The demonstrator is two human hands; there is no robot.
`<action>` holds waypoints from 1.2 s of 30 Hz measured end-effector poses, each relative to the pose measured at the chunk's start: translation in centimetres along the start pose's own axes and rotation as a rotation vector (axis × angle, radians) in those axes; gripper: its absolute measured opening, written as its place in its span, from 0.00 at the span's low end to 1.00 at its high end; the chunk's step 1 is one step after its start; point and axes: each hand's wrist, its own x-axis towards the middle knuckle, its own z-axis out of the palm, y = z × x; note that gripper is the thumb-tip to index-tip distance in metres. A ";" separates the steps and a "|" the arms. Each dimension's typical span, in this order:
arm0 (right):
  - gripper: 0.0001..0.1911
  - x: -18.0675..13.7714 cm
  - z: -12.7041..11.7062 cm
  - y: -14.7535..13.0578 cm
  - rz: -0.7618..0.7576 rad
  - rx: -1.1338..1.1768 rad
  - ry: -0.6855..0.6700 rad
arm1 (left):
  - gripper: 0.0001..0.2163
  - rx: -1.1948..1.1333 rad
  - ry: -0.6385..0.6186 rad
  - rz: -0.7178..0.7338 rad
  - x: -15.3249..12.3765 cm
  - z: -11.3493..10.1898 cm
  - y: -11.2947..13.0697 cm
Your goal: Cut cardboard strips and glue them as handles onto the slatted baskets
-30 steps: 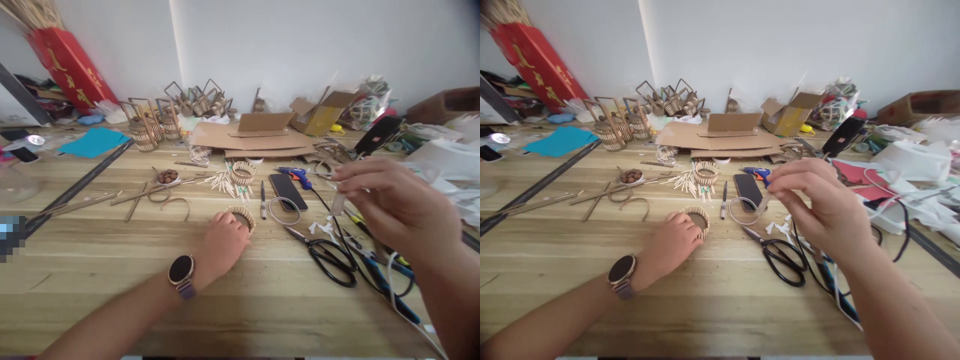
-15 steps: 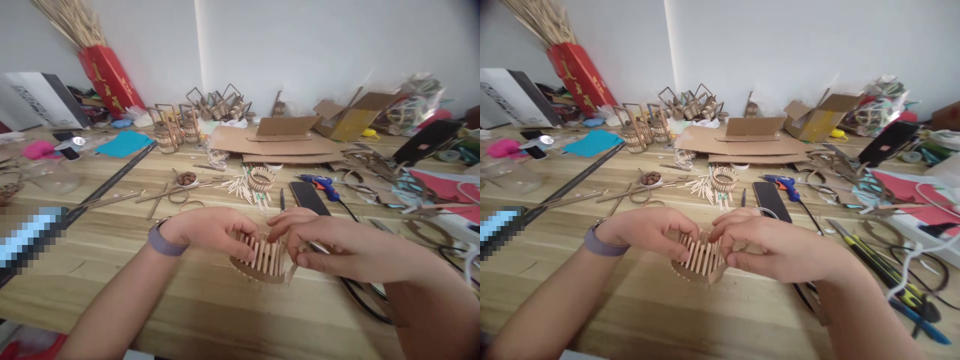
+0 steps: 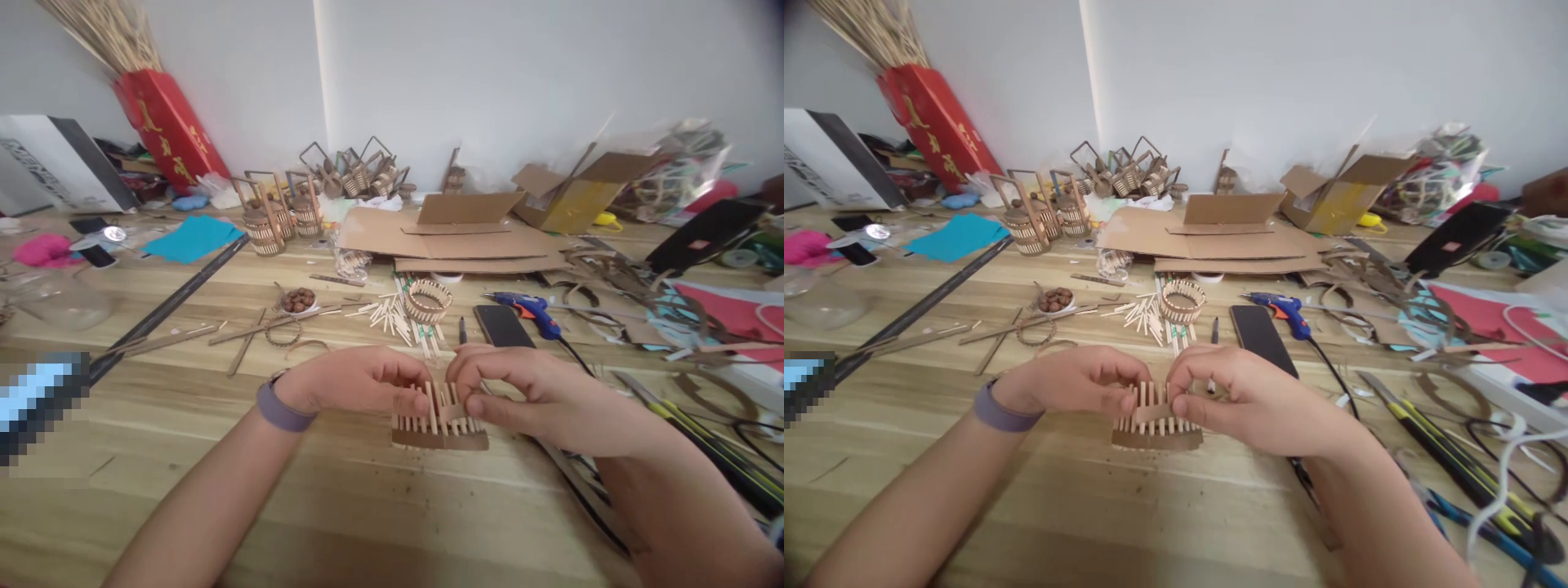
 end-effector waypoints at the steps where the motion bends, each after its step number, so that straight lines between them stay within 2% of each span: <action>1: 0.12 0.0 0.1 0.1 0.013 -0.002 -0.002 | 0.11 0.021 0.036 -0.007 0.2 0.1 -0.1; 4: 0.13 0.0 0.2 0.5 0.063 -0.005 -0.005 | 0.12 0.082 0.128 -0.057 0.5 0.4 -0.3; 8: 0.14 -0.1 0.3 0.6 0.145 -0.003 0.016 | 0.13 0.090 0.184 -0.079 0.7 0.8 -0.3; 14: 0.15 -0.3 -0.2 0.6 0.198 0.028 0.018 | 0.12 0.101 0.219 -0.129 0.7 1.2 -0.1; 21: 0.22 -0.3 -0.1 0.3 0.315 -0.034 0.006 | 0.09 0.138 0.279 -0.204 0.8 1.9 0.2; 27: 0.24 -0.1 0.2 0.5 0.343 -0.045 -0.001 | 0.13 0.232 0.320 -0.196 0.8 2.0 0.3; 36: 0.24 0.0 0.2 0.6 0.404 -0.046 0.010 | 0.16 0.158 0.347 -0.160 0.7 2.2 -0.2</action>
